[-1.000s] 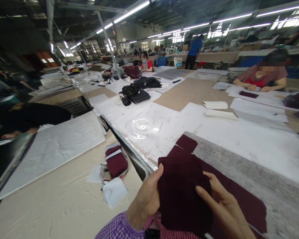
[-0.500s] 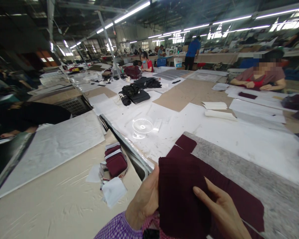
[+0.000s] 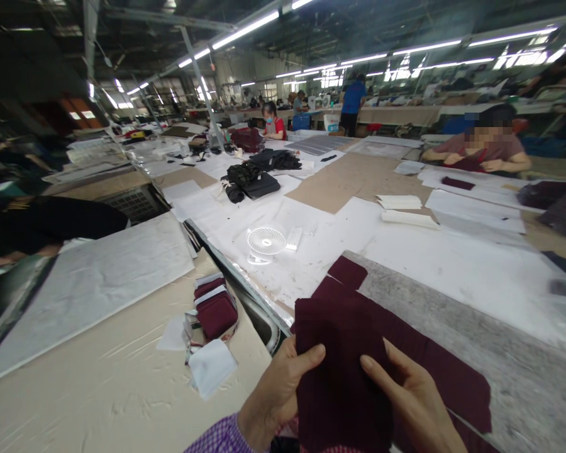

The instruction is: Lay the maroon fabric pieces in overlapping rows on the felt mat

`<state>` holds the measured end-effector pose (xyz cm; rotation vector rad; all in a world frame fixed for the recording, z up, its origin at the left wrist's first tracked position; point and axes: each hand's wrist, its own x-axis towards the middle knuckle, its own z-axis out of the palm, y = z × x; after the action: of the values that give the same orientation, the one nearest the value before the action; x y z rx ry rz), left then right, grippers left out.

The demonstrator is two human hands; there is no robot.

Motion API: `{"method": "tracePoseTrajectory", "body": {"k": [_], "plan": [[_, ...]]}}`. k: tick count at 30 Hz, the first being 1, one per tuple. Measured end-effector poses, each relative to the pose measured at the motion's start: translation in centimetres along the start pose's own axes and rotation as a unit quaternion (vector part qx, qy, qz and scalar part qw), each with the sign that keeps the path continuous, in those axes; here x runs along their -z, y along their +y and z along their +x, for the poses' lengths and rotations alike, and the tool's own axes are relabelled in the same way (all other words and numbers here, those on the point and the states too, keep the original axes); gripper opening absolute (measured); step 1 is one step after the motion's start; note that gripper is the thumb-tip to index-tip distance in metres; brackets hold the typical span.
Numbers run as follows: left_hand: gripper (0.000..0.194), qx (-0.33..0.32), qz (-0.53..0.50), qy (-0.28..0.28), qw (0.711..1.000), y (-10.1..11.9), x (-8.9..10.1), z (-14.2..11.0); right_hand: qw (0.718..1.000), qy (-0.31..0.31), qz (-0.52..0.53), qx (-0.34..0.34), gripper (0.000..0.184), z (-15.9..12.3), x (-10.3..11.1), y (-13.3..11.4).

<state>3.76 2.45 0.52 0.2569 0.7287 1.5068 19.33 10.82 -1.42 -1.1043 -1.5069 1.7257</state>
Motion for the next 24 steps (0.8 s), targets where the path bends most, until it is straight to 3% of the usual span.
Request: {"method": "tracePoseTrajectory", "body": {"k": [7,13,20,24], "plan": [[0.033,0.024,0.026,-0.004,0.999,0.5,0.6,-0.5,0.998,0.028,-0.011,0.051,0.040,0.0,0.4,-0.3],[0.031,0.024,0.044,0.005,0.999,0.8,0.8,-0.7,1.000,-0.007,0.021,0.006,0.039,0.0,0.5,0.1],[0.034,0.024,0.070,-0.011,0.997,1.3,0.8,-1.0,0.999,-0.030,0.008,0.009,0.037,-0.2,0.5,-0.7],[0.032,0.012,0.059,0.007,0.998,1.4,0.7,-0.9,0.999,-0.043,0.031,0.010,0.033,-0.3,0.4,-0.6]]}}
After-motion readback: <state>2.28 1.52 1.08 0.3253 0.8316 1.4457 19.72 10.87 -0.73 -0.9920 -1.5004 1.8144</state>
